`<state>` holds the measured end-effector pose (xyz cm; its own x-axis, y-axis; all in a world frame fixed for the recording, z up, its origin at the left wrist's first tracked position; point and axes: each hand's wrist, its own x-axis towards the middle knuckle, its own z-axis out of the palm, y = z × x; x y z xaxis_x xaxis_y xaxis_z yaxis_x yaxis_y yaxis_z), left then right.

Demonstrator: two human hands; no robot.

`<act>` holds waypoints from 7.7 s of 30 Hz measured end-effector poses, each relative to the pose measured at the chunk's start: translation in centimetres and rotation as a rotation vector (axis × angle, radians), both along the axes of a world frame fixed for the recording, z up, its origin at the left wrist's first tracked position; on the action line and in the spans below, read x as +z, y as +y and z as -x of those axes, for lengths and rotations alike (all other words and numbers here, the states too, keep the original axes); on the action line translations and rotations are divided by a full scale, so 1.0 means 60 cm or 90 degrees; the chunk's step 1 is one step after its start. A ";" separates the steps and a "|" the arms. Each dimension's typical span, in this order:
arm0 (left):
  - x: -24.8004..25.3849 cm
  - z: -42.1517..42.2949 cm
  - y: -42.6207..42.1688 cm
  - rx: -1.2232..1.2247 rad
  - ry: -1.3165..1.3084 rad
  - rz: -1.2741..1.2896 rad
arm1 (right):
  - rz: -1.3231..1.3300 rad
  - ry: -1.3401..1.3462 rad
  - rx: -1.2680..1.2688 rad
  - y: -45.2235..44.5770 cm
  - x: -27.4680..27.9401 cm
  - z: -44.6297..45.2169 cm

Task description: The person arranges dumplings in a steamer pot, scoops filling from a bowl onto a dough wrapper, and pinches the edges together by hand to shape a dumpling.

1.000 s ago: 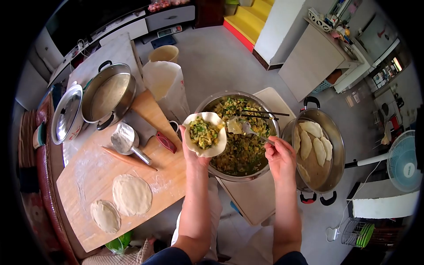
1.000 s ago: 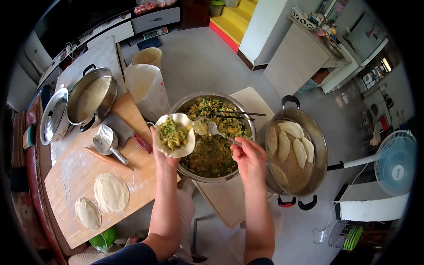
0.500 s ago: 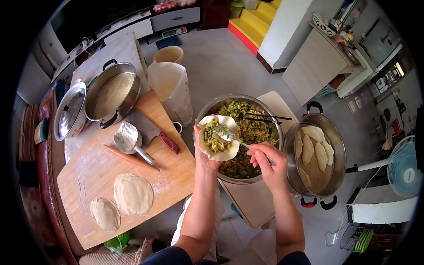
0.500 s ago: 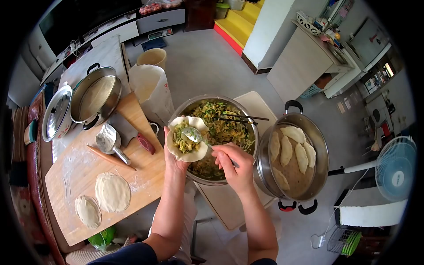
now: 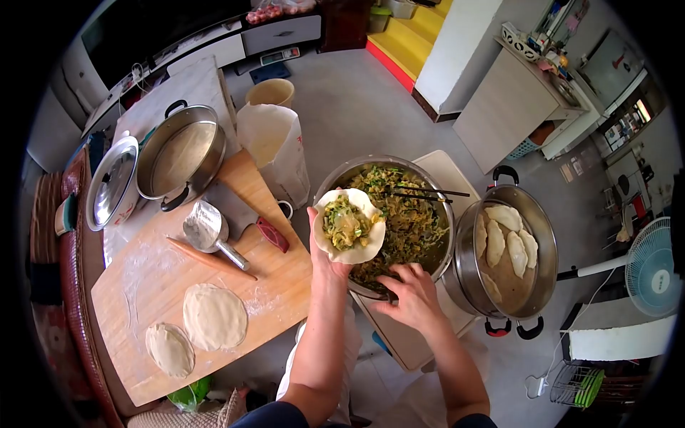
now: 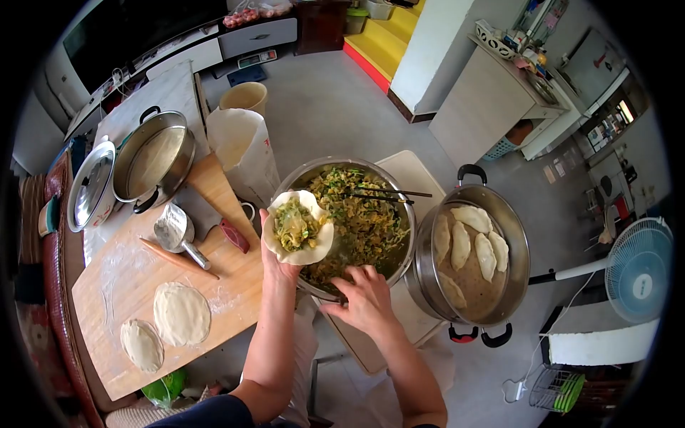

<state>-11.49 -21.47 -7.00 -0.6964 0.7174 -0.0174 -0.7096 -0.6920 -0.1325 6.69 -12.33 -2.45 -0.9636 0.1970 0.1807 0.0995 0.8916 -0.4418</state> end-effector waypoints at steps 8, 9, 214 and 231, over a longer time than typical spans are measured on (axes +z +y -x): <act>0.004 -0.007 0.011 0.001 -0.028 0.059 | 0.071 0.287 -0.192 0.013 0.016 0.069; 0.002 -0.008 0.013 0.005 -0.025 0.054 | 0.055 0.288 -0.196 0.013 0.016 0.076; 0.026 -0.035 0.046 0.099 -0.075 0.222 | 0.196 0.287 -0.167 0.035 0.079 0.157; 0.014 -0.042 0.048 0.062 -0.033 0.263 | 0.272 0.329 -0.160 0.002 -0.005 0.091</act>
<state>-8.98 -18.56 -6.17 -0.7515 0.5735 -0.3261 -0.6376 -0.7583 0.1359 1.20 -12.19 -2.77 -0.6921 0.5567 0.4594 -0.0373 0.6080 -0.7931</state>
